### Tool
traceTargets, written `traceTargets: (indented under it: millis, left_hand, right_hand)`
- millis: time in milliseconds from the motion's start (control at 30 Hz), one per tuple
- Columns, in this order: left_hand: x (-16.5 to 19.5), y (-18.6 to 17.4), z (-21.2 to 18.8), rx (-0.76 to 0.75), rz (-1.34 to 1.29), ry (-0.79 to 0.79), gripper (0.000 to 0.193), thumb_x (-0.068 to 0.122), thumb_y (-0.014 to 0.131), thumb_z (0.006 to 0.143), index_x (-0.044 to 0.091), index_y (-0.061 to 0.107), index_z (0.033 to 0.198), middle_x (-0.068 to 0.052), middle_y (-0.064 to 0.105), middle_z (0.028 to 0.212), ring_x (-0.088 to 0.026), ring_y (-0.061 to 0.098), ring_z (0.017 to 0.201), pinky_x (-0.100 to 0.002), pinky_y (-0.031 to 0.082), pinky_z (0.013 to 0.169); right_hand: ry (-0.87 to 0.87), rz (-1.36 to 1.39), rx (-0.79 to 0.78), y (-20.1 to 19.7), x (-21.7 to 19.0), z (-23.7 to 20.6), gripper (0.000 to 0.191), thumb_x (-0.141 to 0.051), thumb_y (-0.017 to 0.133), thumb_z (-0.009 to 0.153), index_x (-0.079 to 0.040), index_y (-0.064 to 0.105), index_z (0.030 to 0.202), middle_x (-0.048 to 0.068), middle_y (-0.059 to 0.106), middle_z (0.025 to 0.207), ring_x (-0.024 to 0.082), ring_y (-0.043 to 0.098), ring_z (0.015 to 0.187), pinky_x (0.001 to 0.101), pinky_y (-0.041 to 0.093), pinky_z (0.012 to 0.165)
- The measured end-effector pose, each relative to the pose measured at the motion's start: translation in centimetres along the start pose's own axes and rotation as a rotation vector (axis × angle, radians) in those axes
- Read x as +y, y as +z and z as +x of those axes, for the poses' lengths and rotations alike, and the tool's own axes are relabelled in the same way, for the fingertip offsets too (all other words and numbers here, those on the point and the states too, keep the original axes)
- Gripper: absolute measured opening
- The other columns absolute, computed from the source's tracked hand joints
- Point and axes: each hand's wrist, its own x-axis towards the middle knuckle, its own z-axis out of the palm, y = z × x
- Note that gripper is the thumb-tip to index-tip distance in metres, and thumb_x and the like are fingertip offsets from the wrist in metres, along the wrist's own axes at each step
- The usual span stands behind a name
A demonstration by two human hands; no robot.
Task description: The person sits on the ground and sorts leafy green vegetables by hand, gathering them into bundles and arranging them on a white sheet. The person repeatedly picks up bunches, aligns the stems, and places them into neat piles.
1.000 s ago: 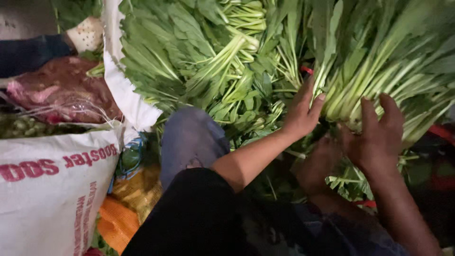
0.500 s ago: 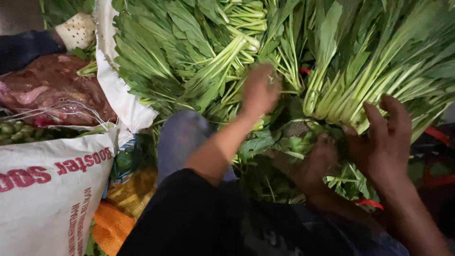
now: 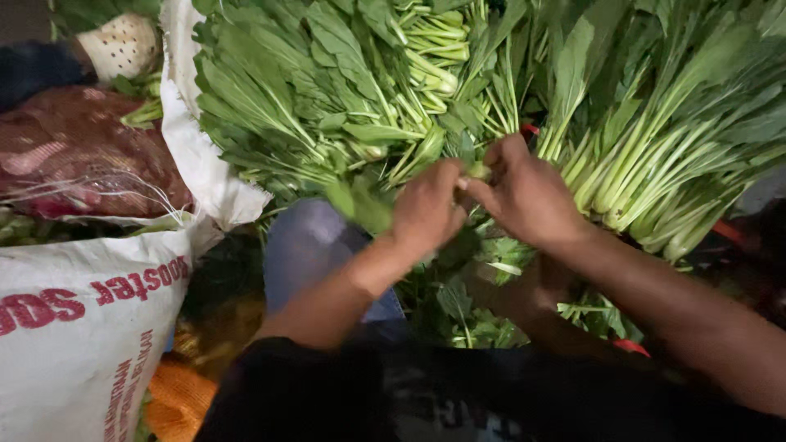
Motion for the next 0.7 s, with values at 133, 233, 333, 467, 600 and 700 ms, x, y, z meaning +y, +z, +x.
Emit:
traceTargets:
  millis: [133,233,333,467,600,700]
  left_hand:
    - [1.8,-0.9,-2.9,-0.145,-0.361,-0.080,0.067,0.023,0.082,0.085,0.004,0.045,0.137,-0.022,0.065,0.109,-0.040,0.067,0.088,-0.051,0.052,0.074]
    - [1.1,-1.9,-3.7,-0.238,-0.528,-0.188,0.069,0.031,0.081,0.082,0.008,0.043,0.135,-0.021,0.065,0.115,-0.039,0.070,0.095,-0.048,0.056,0.079]
    - [0.0,-3.3,-4.4,-0.024,-0.443,0.027,0.069,0.030,0.081,0.084,0.008,0.044,0.138,-0.021,0.066,0.124,-0.042,0.068,0.105,-0.049,0.056,0.084]
    - [-1.0,-6.2,-4.7,-0.006,-0.503,-0.027,0.063,0.024,0.077,0.084,0.008,0.049,0.139,-0.018,0.067,0.125,-0.036,0.069,0.108,-0.044,0.058,0.088]
    - [-3.3,-11.1,-4.3,0.403,-0.520,-0.345,0.044,0.019,0.080,0.091,0.009,0.057,0.127,-0.013,0.070,0.115,-0.029,0.072,0.102,-0.042,0.060,0.088]
    - [-6.7,-15.4,-5.7,0.563,-0.966,-0.567,0.041,0.012,0.066,0.091,0.010,0.045,0.125,-0.008,0.060,0.129,-0.021,0.072,0.099,-0.033,0.065,0.074]
  right_hand:
    - [-0.095,0.115,-0.022,0.3,-1.4,-1.5,0.043,-0.030,0.071,0.093,0.002,0.058,0.121,0.014,0.074,0.095,0.024,0.076,0.081,0.0361,0.061,0.067]
    - [-0.321,0.083,0.022,0.4,-2.0,-3.1,0.040,-0.025,0.072,0.092,0.000,0.064,0.122,0.015,0.074,0.101,0.023,0.075,0.086,0.0354,0.061,0.072]
    - [-0.365,-0.016,0.099,0.7,-4.4,-4.0,0.038,-0.020,0.069,0.093,-0.002,0.065,0.126,0.015,0.074,0.107,0.025,0.074,0.089,0.0370,0.060,0.075]
    - [-0.180,-0.205,0.042,-0.2,-8.6,-4.6,0.034,-0.019,0.062,0.097,-0.008,0.065,0.129,0.014,0.073,0.109,0.027,0.074,0.083,0.0389,0.061,0.077]
    - [0.217,-0.352,-0.328,0.3,-7.1,-4.7,0.027,-0.023,0.048,0.107,-0.014,0.062,0.128,0.014,0.072,0.103,0.031,0.069,0.083,0.0411,0.062,0.076]
    - [-0.225,-0.531,-0.637,4.1,-1.9,-2.2,0.033,-0.019,0.069,0.081,-0.012,0.071,0.114,0.016,0.073,0.107,0.034,0.070,0.099,0.0458,0.057,0.085]
